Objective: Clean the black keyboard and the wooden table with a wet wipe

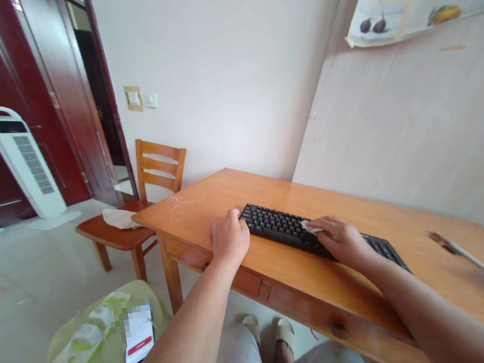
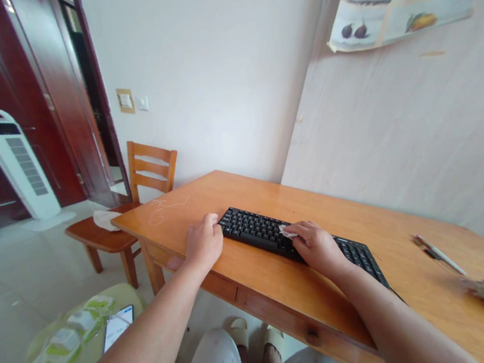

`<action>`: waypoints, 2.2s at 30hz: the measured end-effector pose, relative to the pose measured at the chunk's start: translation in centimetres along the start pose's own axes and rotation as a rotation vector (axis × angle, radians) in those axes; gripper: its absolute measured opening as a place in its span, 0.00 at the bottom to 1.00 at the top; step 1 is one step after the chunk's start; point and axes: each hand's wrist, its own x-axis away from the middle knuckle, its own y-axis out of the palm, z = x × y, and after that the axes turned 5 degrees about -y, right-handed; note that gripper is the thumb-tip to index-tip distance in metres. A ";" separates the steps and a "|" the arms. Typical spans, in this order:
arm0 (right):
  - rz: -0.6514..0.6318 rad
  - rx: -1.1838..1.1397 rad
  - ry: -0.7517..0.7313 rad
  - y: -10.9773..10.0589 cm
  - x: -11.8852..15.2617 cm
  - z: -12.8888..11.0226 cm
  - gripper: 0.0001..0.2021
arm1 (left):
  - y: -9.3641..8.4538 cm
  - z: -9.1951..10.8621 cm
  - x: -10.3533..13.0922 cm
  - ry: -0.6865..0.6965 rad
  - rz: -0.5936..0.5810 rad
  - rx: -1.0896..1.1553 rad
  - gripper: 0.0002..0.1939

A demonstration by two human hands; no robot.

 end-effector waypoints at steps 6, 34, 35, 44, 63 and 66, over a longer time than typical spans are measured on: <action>-0.045 -0.061 -0.021 0.0 -0.1 -0.6 0.15 | -0.2 0.1 0.1 -0.005 0.010 0.036 0.16; -0.113 -0.046 -0.112 1.0 -2.2 -3.5 0.17 | -0.3 0.4 1.0 -0.089 0.036 0.041 0.15; -0.118 -0.050 -0.129 1.3 -2.6 -3.8 0.17 | -0.3 0.4 1.0 -0.091 0.034 0.036 0.15; -0.128 -0.078 -0.261 5.0 -7.1 -6.8 0.20 | -1.1 0.5 0.9 -0.130 0.053 0.036 0.15; -0.315 0.185 -0.110 9.3 -14.7 -4.6 0.19 | -0.9 0.3 1.0 -0.259 0.088 0.086 0.19; -0.314 0.234 -0.027 9.4 -16.1 -3.1 0.19 | -0.9 0.4 1.1 -0.259 0.095 0.078 0.19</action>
